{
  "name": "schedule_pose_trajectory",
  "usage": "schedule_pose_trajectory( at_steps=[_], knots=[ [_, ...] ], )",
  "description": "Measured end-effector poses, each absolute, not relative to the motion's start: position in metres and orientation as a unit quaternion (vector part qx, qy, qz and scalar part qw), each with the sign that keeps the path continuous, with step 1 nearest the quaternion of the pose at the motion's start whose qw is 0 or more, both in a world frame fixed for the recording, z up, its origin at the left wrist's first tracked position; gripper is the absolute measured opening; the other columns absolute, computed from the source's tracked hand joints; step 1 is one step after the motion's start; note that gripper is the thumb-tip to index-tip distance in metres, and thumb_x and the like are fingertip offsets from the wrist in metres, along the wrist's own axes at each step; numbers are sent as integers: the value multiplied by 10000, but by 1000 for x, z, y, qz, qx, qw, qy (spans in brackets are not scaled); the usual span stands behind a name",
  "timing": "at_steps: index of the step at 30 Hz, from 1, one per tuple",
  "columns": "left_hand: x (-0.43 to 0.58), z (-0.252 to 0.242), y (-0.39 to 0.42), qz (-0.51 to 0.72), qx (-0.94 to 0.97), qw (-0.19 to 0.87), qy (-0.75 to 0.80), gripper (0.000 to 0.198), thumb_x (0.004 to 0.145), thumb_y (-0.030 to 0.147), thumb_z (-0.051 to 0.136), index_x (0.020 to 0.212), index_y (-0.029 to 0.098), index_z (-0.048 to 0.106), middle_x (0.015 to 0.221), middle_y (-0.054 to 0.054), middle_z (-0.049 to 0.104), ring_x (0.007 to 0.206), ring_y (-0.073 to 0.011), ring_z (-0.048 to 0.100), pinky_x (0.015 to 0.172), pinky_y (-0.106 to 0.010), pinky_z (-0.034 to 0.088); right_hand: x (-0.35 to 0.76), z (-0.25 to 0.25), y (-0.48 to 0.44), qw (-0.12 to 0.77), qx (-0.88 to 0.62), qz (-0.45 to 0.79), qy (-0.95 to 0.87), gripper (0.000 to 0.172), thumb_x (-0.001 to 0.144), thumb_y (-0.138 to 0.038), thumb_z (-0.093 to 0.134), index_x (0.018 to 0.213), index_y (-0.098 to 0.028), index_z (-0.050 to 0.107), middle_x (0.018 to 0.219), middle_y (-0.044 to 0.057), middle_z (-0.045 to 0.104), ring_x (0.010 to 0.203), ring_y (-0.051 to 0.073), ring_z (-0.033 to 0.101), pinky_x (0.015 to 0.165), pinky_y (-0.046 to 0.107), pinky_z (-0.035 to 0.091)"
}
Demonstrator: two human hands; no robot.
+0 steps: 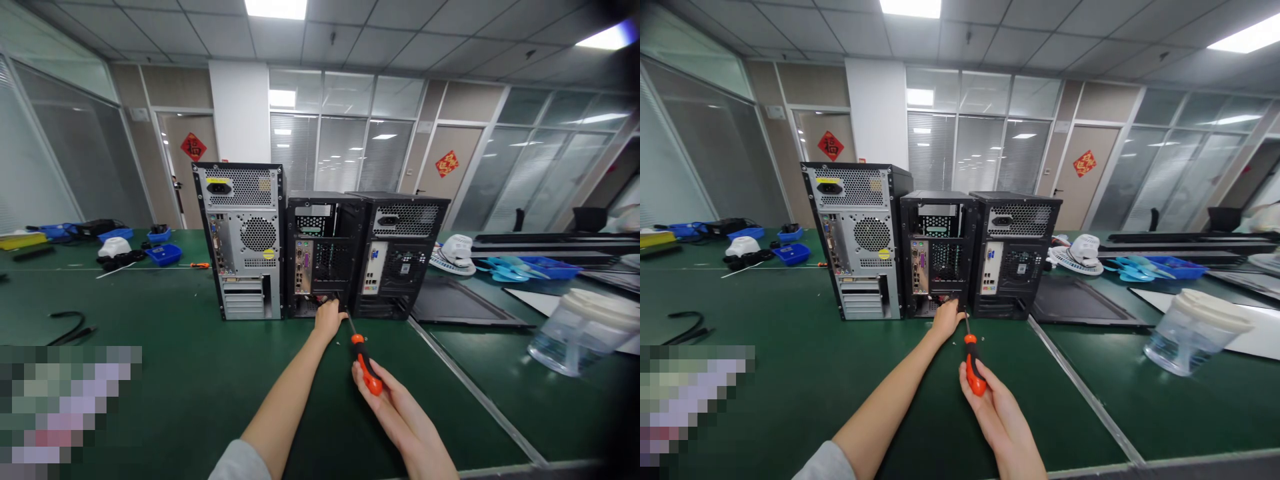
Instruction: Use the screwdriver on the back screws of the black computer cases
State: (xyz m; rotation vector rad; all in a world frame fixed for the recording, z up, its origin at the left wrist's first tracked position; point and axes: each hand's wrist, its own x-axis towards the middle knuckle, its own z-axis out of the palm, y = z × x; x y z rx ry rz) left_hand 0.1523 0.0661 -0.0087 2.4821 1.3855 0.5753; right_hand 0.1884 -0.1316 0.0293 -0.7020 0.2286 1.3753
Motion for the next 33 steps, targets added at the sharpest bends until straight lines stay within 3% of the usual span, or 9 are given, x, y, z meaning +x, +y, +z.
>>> schedule_pose_trajectory(
  at_steps=[18, 33],
  knots=[
    [151, -5, 64, 193, 851, 122, 474, 279, 851, 357, 636, 1060, 186, 569, 1091, -87, 660, 1037, -224, 635, 852, -283, 485, 189, 30, -133, 674, -319, 661, 82, 202, 892, -113, 454, 1074, -76, 534, 893, 101, 634, 748, 127, 643, 601, 223, 570],
    [153, -9, 67, 200, 849, 119, 474, 283, 847, 356, 639, 1053, 174, 575, 1077, -91, 664, 1024, -228, 639, 839, -286, 486, 193, 28, -135, 672, -288, 676, 96, 340, 904, -128, 436, 1242, -90, 443, 1062, 134, 562, 810, 112, 605, 601, 188, 556]
  ],
)
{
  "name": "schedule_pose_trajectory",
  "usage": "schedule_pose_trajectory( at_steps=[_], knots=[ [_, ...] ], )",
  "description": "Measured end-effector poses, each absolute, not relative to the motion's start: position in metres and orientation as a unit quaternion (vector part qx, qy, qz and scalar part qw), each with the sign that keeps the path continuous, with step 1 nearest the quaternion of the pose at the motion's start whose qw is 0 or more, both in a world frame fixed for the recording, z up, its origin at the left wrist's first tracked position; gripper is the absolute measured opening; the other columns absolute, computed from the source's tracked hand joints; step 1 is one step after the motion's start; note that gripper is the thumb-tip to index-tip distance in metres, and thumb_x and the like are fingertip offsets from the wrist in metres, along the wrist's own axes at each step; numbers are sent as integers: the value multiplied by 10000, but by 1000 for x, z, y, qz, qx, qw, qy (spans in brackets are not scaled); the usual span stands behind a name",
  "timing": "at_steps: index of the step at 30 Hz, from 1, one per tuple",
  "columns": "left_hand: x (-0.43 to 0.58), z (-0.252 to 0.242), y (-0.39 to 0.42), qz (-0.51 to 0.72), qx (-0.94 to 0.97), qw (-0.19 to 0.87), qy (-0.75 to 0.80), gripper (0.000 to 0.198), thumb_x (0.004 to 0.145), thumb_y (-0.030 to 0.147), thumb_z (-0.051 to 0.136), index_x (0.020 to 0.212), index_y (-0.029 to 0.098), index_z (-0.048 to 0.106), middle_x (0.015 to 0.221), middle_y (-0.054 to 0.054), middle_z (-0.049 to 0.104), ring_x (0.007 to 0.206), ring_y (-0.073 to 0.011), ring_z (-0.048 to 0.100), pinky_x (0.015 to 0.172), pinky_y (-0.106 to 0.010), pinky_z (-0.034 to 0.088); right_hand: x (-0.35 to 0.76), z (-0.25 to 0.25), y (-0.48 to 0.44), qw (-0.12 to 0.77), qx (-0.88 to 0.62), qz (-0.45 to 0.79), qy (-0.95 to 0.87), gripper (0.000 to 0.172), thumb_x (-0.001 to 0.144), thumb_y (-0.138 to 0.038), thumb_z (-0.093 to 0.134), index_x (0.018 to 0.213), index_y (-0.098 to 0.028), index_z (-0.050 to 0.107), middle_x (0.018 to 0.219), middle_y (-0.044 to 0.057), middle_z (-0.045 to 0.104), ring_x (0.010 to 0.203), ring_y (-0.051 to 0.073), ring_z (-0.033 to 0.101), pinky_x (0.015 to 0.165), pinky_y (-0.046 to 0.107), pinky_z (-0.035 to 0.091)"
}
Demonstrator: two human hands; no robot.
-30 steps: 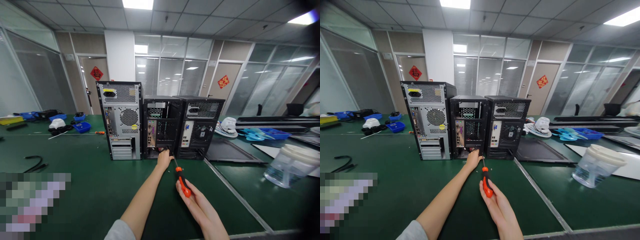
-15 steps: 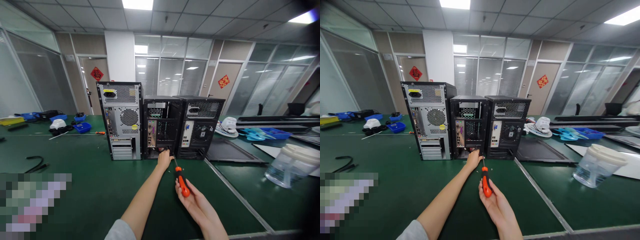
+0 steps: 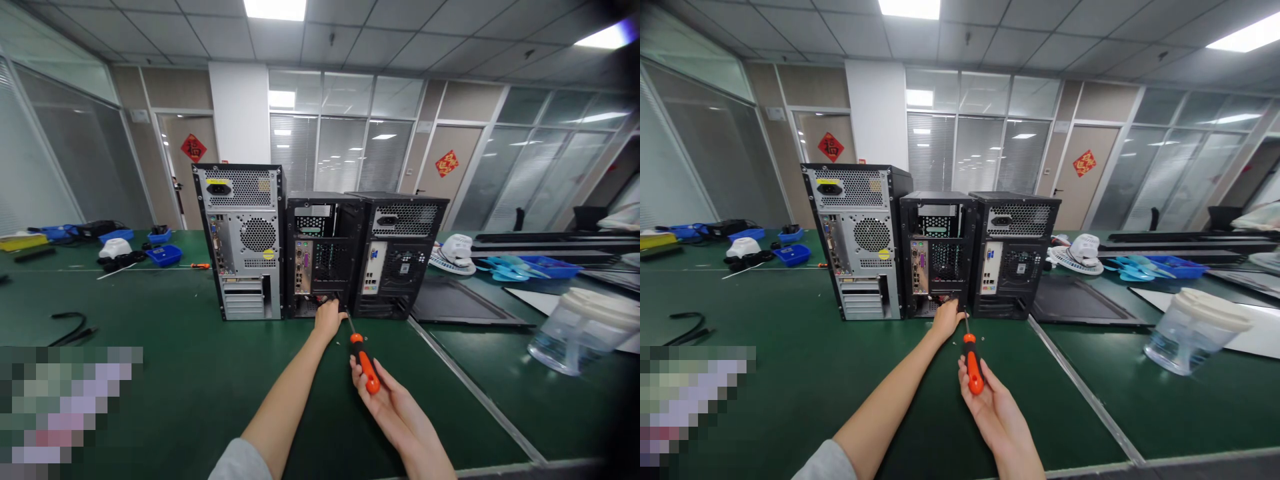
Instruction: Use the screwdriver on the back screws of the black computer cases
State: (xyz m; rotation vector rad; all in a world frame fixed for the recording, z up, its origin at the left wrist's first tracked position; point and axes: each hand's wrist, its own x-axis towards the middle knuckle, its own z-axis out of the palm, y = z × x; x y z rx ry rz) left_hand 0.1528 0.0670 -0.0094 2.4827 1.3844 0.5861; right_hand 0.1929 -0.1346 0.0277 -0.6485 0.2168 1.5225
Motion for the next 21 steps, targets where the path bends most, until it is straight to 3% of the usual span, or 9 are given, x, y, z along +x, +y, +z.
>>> schedule_pose_trajectory(
  at_steps=[13, 21],
  knots=[
    [152, -8, 65, 200, 849, 120, 474, 289, 842, 350, 648, 1062, 179, 572, 1087, -89, 663, 1031, -224, 637, 854, -292, 486, 193, 30, -137, 664, -284, 687, 87, 268, 906, -116, 412, 1164, -103, 488, 1042, 126, 582, 791, 116, 600, 563, 188, 528],
    [153, -10, 66, 201, 849, 120, 474, 287, 846, 348, 643, 1070, 185, 569, 1096, -86, 659, 1046, -220, 631, 862, -292, 483, 194, 27, -135, 651, -273, 702, 90, 263, 913, -110, 392, 1156, -121, 491, 999, 115, 588, 735, 99, 579, 462, 141, 450]
  ],
)
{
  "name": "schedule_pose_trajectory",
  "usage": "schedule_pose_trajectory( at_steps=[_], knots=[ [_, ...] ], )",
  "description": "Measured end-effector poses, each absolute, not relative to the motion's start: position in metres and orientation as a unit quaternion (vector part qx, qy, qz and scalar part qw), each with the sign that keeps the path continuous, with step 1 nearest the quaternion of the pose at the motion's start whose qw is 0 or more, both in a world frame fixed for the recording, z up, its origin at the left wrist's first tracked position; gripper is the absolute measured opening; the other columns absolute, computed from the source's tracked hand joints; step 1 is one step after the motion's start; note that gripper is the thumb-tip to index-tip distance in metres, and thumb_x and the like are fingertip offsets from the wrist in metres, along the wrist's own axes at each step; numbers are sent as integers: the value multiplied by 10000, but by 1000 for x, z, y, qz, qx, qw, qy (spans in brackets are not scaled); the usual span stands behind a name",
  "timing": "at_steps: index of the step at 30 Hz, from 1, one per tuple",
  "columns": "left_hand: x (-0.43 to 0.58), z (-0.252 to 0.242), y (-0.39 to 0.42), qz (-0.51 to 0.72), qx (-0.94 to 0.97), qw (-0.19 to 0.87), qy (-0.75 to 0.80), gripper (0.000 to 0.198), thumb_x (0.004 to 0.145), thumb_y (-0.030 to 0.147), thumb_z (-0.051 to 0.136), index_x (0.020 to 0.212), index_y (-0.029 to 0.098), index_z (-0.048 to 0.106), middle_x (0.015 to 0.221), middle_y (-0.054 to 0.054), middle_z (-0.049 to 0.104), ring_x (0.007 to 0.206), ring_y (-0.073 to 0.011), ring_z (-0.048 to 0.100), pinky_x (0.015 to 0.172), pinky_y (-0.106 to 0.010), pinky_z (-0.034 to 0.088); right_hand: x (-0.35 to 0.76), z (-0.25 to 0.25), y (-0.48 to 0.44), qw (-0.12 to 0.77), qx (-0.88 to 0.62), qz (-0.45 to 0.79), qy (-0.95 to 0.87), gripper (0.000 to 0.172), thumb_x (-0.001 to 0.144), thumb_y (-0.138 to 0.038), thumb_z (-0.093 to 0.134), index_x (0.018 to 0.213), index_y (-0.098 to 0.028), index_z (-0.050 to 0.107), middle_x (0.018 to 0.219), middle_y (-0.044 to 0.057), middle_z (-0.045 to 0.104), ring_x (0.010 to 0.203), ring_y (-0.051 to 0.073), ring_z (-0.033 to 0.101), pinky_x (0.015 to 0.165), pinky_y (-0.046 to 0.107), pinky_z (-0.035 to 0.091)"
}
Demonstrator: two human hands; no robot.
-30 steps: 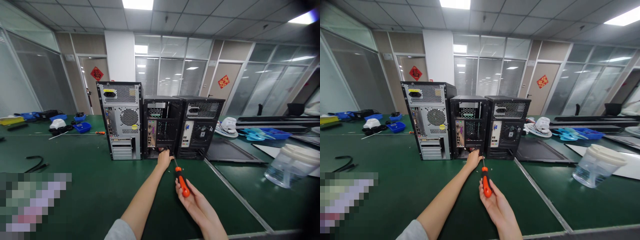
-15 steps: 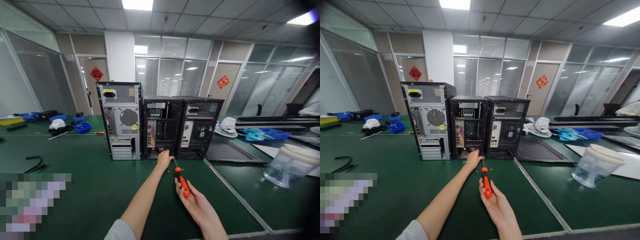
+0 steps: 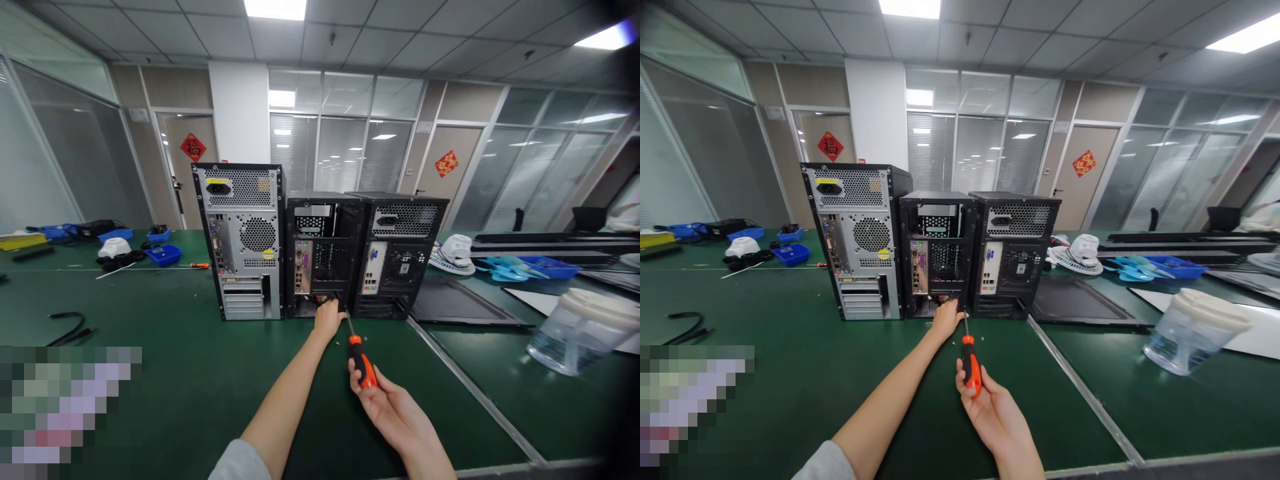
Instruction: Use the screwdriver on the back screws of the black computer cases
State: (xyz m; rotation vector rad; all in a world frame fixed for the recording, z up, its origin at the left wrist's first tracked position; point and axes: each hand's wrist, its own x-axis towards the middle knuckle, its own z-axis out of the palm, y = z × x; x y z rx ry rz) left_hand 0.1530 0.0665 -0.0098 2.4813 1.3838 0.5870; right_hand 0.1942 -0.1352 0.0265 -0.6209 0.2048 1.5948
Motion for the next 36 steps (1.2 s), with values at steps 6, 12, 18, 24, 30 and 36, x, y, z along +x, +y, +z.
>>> schedule_pose_trajectory(
  at_steps=[6, 12, 18, 24, 30, 36],
  knots=[
    [152, -9, 66, 200, 848, 118, 476, 286, 844, 353, 645, 1067, 189, 571, 1090, -79, 662, 1033, -222, 637, 856, -288, 489, 197, 27, -134, 640, -232, 721, 127, 287, 928, -107, 347, 1187, -142, 466, 966, 94, 569, 683, 75, 528, 423, 118, 404],
    [153, -9, 66, 202, 848, 119, 475, 274, 853, 357, 633, 1061, 189, 573, 1085, -80, 663, 1034, -218, 636, 861, -286, 486, 198, 32, -136, 642, -184, 727, 158, 317, 933, -81, 296, 1193, -181, 449, 953, 65, 537, 620, 57, 461, 389, 98, 362],
    [152, -8, 65, 201, 847, 120, 477, 274, 856, 361, 629, 1055, 181, 576, 1081, -88, 664, 1032, -219, 638, 851, -285, 489, 199, 30, -137, 640, -169, 732, 161, 314, 935, -81, 294, 1202, -179, 430, 934, 55, 536, 620, 57, 455, 388, 92, 360],
    [152, -7, 65, 200, 849, 117, 476, 284, 854, 359, 630, 1060, 172, 575, 1074, -95, 666, 1024, -222, 641, 849, -288, 492, 200, 26, -136, 642, -191, 730, 132, 296, 941, -104, 285, 1189, -180, 429, 975, 78, 560, 607, 50, 476, 391, 97, 375],
    [152, -8, 65, 198, 849, 115, 476, 308, 850, 387, 630, 1066, 175, 571, 1081, -94, 663, 1028, -227, 640, 855, -294, 491, 201, 28, -131, 661, -177, 716, 138, 330, 947, -261, 374, 1232, -100, 413, 850, 45, 504, 546, 42, 441, 347, 94, 362],
    [152, -9, 66, 192, 848, 114, 481, 306, 859, 403, 614, 1073, 190, 565, 1087, -86, 659, 1034, -222, 637, 863, -293, 490, 197, 35, -131, 681, -182, 695, 141, 392, 949, -315, 373, 1259, -75, 393, 700, -43, 390, 463, 40, 386, 290, 101, 324]
  ],
)
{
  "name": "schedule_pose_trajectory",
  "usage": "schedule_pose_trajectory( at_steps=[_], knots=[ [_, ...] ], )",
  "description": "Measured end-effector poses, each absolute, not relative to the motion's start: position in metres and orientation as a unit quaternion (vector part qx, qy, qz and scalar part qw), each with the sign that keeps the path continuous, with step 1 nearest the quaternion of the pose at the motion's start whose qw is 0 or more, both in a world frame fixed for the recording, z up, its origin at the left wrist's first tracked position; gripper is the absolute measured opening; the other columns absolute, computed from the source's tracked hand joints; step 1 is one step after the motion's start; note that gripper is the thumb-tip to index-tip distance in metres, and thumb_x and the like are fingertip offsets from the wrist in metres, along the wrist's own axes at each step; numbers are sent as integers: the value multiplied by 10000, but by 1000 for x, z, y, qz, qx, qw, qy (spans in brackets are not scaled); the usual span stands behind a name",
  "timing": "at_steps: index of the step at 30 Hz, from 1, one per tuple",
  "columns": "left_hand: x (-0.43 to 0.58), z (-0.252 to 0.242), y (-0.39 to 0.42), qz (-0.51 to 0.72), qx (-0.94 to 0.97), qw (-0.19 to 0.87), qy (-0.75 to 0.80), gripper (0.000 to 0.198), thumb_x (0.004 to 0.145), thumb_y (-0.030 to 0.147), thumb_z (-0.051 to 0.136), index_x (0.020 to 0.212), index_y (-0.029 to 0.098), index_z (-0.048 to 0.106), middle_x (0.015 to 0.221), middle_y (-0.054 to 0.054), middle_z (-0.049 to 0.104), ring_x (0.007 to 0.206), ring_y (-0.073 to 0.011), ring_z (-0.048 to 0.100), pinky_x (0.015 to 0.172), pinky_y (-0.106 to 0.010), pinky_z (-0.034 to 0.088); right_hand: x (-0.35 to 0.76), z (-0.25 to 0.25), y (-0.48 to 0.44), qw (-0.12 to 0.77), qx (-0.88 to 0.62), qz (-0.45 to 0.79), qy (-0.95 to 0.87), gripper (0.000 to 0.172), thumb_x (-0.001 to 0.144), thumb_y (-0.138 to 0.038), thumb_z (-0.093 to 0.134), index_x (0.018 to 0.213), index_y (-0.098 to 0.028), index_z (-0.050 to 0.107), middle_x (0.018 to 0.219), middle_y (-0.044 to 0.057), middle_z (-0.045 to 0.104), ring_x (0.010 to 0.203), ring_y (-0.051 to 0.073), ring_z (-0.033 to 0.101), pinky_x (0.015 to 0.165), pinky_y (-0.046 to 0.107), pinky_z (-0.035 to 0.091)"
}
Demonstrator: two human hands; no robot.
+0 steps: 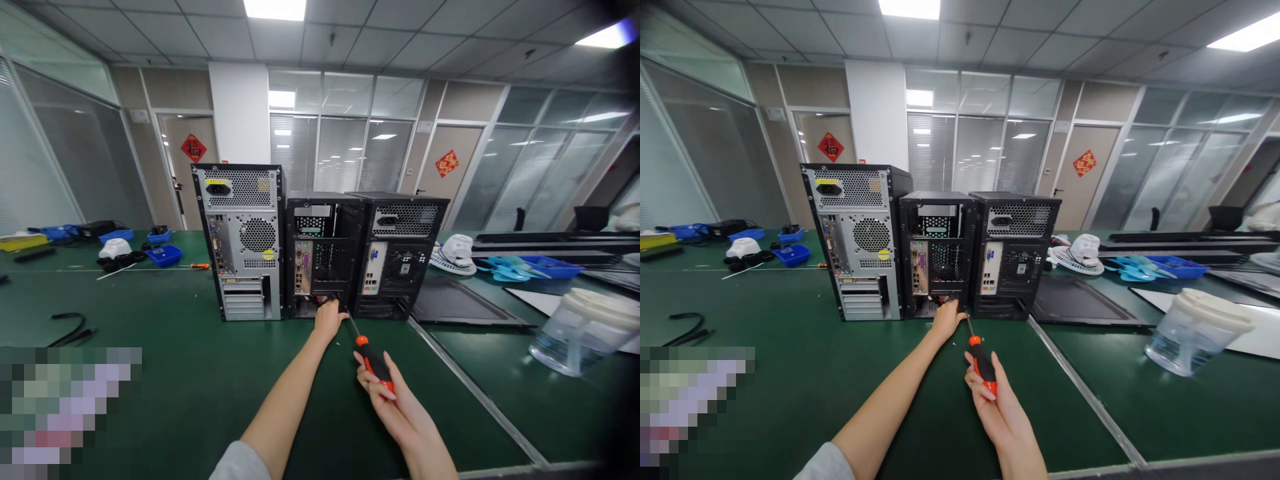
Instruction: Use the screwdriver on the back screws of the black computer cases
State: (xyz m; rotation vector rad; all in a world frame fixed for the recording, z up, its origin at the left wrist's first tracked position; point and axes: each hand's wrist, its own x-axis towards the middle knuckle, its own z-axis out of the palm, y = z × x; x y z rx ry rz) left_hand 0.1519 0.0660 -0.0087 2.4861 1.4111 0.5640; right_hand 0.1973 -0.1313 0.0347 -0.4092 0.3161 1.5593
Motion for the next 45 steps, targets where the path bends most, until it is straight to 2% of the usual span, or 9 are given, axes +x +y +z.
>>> schedule_pose_trajectory(
  at_steps=[5, 12, 16, 23, 29, 34, 45],
  knots=[
    [152, -9, 66, 192, 849, 114, 479, 315, 859, 400, 614, 1083, 183, 564, 1089, -90, 659, 1041, -225, 633, 864, -291, 490, 197, 34, -130, 691, -215, 682, 107, 377, 938, -310, 407, 1233, -74, 415, 672, -61, 341, 462, 42, 383, 274, 102, 308],
    [152, -8, 65, 189, 849, 117, 479, 306, 864, 395, 610, 1098, 204, 562, 1103, -84, 657, 1055, -224, 628, 872, -293, 482, 197, 27, -125, 699, -249, 667, 62, 63, 882, -150, 487, 933, -184, 472, 676, -62, 384, 455, 24, 382, 285, 93, 296],
    [152, -8, 65, 187, 849, 118, 479, 306, 865, 394, 609, 1099, 203, 562, 1096, -81, 659, 1048, -221, 631, 864, -284, 483, 196, 26, -123, 697, -261, 663, 76, 124, 889, -88, 425, 823, -194, 430, 651, -75, 345, 423, 6, 337, 294, 80, 270],
    [152, -9, 67, 189, 850, 118, 478, 311, 862, 400, 612, 1097, 201, 562, 1094, -81, 660, 1044, -218, 632, 861, -280, 484, 196, 25, -123, 697, -281, 657, 64, 113, 902, -93, 393, 842, -168, 453, 654, -62, 397, 421, 3, 342, 301, 83, 272],
    [153, -10, 68, 195, 849, 117, 477, 302, 858, 388, 619, 1072, 181, 573, 1090, -93, 663, 1041, -224, 634, 860, -284, 485, 194, 24, -123, 695, -305, 650, 43, 52, 881, -120, 457, 857, -160, 482, 696, -12, 509, 469, 34, 430, 302, 112, 284],
    [153, -11, 68, 197, 850, 115, 474, 300, 856, 385, 622, 1067, 177, 575, 1082, -88, 666, 1030, -226, 639, 850, -281, 491, 192, 24, -124, 694, -318, 646, 26, 29, 883, -140, 472, 879, -148, 499, 710, 14, 561, 478, 42, 442, 316, 123, 302],
    [152, -10, 67, 198, 849, 115, 476, 284, 861, 379, 619, 1063, 185, 571, 1084, -81, 664, 1033, -222, 637, 856, -289, 490, 194, 22, -121, 686, -320, 653, 23, 123, 917, -205, 427, 981, -138, 508, 750, 39, 621, 487, 56, 463, 315, 133, 309]
  ],
)
